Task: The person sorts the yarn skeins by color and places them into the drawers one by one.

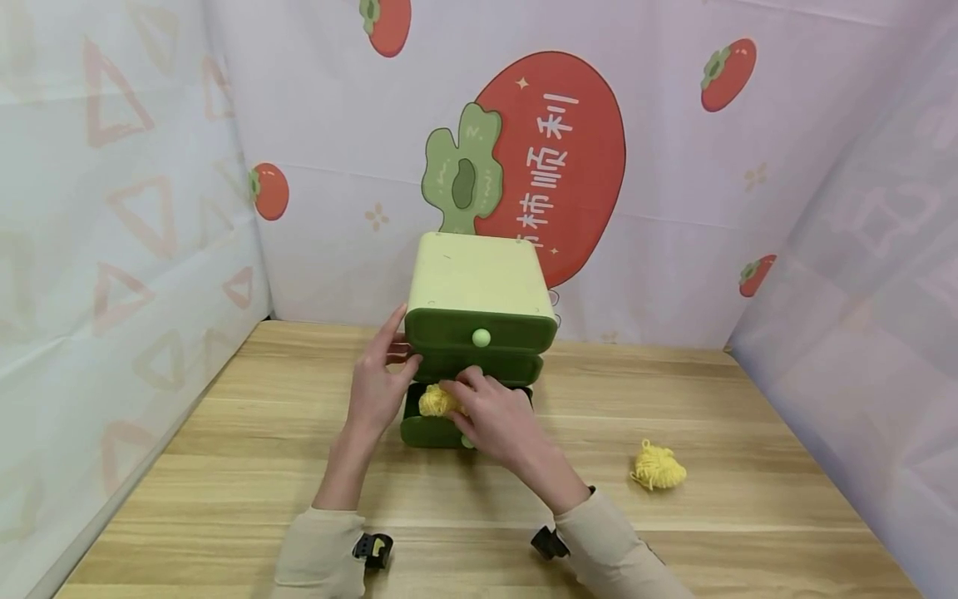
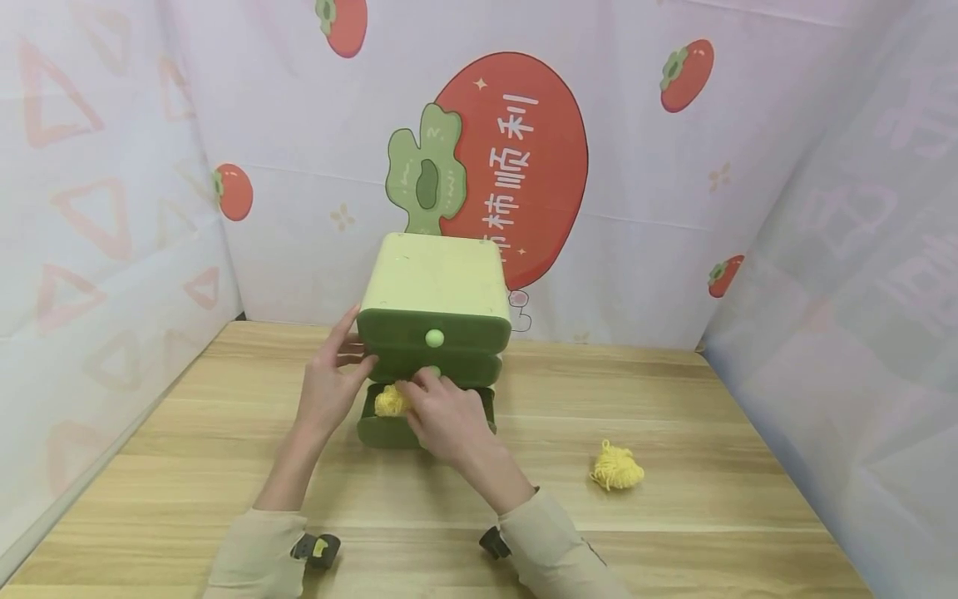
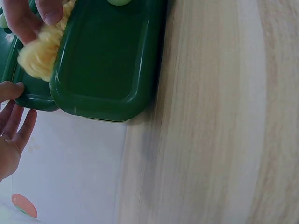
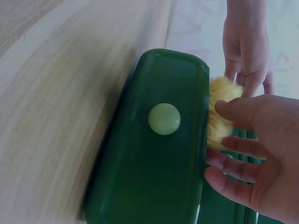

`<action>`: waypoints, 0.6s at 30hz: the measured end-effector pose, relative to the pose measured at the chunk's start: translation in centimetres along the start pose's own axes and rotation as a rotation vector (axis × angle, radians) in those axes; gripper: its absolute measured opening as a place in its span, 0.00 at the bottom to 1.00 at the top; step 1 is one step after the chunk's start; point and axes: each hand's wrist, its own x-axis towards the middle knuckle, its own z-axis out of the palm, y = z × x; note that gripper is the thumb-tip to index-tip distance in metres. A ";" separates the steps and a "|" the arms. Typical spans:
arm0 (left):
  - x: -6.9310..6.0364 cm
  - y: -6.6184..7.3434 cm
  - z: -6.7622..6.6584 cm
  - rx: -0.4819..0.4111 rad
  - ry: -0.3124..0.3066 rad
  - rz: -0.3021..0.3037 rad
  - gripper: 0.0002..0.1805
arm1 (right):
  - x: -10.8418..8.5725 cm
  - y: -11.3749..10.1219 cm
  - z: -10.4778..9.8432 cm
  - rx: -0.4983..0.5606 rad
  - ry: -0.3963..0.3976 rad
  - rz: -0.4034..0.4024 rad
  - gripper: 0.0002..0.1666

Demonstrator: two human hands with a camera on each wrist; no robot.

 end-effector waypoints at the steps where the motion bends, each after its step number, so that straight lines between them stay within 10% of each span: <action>1: 0.0 0.0 0.0 -0.004 0.000 -0.002 0.42 | 0.0 0.0 0.0 0.000 0.005 -0.002 0.20; 18: 0.0 0.1 0.2 -0.022 0.009 -0.016 0.43 | -2.6 2.5 -1.9 0.006 0.018 0.026 0.16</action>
